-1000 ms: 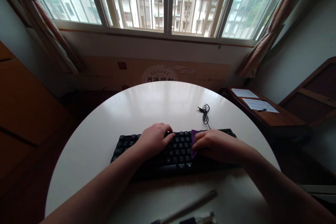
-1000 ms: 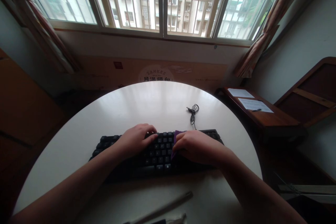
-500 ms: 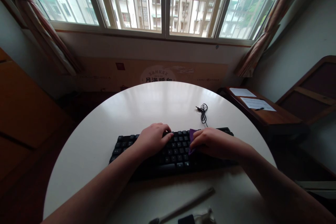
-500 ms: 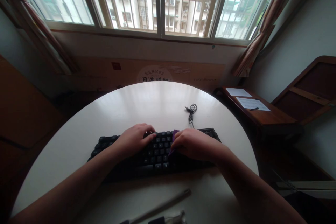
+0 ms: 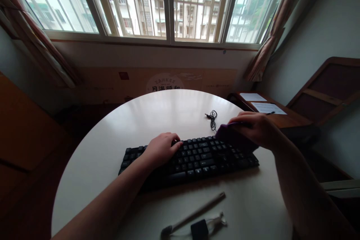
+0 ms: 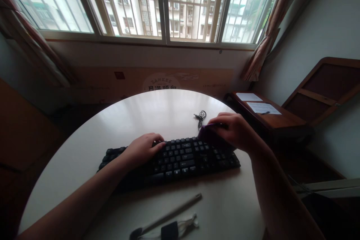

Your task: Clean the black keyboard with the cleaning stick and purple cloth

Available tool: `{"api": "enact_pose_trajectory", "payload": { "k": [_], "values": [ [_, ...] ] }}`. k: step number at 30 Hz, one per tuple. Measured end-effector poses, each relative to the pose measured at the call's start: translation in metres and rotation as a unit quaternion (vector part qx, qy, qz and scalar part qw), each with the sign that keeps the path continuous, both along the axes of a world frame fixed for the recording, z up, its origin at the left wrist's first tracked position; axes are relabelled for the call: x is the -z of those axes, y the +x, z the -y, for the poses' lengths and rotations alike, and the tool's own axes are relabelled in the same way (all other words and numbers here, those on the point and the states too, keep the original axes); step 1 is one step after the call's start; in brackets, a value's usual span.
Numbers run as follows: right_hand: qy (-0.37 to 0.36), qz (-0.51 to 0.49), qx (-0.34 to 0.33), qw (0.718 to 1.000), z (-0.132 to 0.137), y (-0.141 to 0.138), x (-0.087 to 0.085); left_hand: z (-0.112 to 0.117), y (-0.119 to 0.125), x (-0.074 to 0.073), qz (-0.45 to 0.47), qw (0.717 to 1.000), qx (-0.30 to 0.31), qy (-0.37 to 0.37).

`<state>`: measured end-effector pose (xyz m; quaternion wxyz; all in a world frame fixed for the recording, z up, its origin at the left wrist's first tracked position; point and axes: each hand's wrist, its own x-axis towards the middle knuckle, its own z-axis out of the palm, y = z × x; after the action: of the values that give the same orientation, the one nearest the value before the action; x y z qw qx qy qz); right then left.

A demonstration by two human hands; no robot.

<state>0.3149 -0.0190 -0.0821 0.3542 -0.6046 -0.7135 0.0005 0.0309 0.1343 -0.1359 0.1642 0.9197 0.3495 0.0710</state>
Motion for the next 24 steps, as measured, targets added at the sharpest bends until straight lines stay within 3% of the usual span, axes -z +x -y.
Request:
{"api": "enact_pose_trajectory", "payload": {
  "k": [3, 7, 10, 14, 18, 24],
  "values": [
    [0.038, 0.017, 0.08, 0.996, 0.017, 0.004, 0.016, 0.0, 0.0, -0.001, -0.005, 1.0, -0.001, 0.005],
    [-0.048, 0.069, 0.092, 0.992, 0.035, -0.018, 0.05, 0.0, 0.001, -0.002, -0.011, 1.0, 0.001, 0.011],
    [-0.103, 0.091, 0.078, 0.987, 0.039, -0.041, 0.065, 0.0, 0.001, -0.003, -0.012, 1.0, 0.0, 0.014],
    [-0.139, 0.095, 0.044, 0.985, 0.032, -0.061, 0.063, 0.0, 0.001, -0.002, -0.013, 1.0, 0.002, 0.018],
    [-0.165, 0.123, 0.019, 0.978, 0.025, -0.062, 0.051, 0.0, 0.001, -0.001, -0.009, 1.0, 0.006, 0.021],
    [-0.209, 0.176, 0.076, 0.959, 0.033, -0.04, 0.041, -0.001, 0.0, 0.001, -0.001, 1.0, 0.005, 0.018]
  ]
}}
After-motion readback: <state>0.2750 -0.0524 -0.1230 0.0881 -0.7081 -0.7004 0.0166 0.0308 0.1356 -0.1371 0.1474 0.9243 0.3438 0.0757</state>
